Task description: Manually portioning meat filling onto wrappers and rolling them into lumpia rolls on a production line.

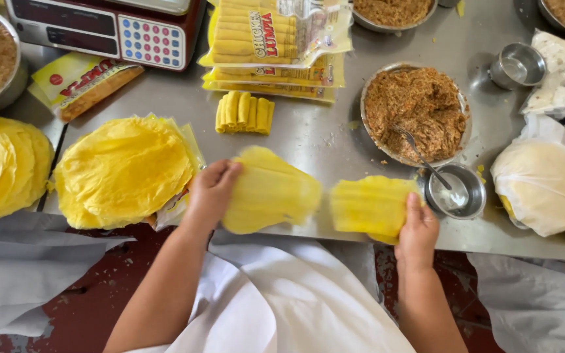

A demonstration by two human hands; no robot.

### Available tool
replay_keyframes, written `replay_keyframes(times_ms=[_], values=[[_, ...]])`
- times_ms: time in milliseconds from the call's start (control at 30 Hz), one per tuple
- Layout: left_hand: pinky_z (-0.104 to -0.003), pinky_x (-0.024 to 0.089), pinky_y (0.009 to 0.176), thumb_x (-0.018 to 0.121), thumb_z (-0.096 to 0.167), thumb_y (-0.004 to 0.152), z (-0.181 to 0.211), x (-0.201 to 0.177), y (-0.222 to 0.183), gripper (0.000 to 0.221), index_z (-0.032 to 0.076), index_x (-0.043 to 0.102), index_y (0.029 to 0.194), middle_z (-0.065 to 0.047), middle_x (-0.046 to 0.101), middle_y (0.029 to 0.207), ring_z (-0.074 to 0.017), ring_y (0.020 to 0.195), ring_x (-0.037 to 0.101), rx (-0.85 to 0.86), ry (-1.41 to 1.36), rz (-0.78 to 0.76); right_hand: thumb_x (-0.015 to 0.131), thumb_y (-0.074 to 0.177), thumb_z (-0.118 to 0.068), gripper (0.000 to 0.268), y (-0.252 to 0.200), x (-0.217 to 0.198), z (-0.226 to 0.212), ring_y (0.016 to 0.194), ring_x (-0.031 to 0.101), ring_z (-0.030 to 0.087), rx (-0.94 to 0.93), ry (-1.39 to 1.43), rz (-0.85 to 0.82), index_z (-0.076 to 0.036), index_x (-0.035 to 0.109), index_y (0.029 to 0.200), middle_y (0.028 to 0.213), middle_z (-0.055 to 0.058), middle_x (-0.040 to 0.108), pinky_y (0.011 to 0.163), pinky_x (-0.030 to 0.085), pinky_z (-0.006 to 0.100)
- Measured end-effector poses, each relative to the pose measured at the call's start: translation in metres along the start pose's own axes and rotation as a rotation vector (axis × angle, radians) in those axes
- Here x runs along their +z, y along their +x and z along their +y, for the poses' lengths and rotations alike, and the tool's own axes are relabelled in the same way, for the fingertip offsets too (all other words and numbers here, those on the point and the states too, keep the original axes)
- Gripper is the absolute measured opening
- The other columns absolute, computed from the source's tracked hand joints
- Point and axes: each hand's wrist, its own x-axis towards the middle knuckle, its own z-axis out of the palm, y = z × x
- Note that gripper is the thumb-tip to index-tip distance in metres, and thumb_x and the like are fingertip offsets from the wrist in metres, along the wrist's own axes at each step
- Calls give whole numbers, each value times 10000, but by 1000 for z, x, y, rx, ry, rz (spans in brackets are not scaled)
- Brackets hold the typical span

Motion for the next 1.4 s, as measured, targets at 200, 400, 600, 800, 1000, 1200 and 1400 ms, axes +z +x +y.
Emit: replay_keyframes(times_ms=[200,400,600,800,1000,1200,1400], values=[[-216,443,483,747,298,1056,20,-115,-20,230,154,739,876,39,553,553,-67,529,496,84,80,156,761,1031,-262,286,-9,11,-32,900,720,210,-23,-103,-216,-62,729,1233,995,119,725,790,618,439],[-420,525,759,787,268,1124,76,-144,-16,218,92,813,997,-126,670,744,-380,818,711,592,660,358,653,1016,-82,176,-45,79,-67,809,776,344,128,200,-714,-18,729,1162,967,225,758,761,655,540],[-452,569,860,712,199,947,53,-29,11,105,148,804,938,-93,773,923,-368,921,743,578,411,163,596,1067,-174,349,-19,127,-25,879,769,247,55,20,-907,-88,597,1406,1067,129,753,746,660,447],[-580,564,849,739,280,906,-51,48,-14,461,66,720,1315,-261,742,1117,-501,1024,710,559,615,-273,604,1030,4,470,6,94,29,999,714,281,-436,-347,-618,-61,573,1494,1145,212,728,804,626,358],[-464,531,908,857,392,747,-52,-100,20,457,181,777,1145,-62,691,1180,-328,1243,581,642,1203,346,602,1043,32,357,26,50,28,959,693,193,-417,-314,-505,-55,669,1383,1107,160,730,784,615,271],[-426,457,897,737,532,834,-102,-106,48,428,233,761,1140,4,629,1075,-259,1108,572,616,1348,363,704,973,-9,280,-12,100,3,921,744,230,-735,-392,-630,-99,783,1227,1009,87,761,753,630,307],[-372,483,805,734,341,813,-101,-91,63,156,216,781,895,33,635,891,-212,963,596,605,1412,328,713,954,-106,281,-31,149,-4,1016,730,205,-1017,-378,-831,-186,796,1210,1067,5,745,847,616,326]])
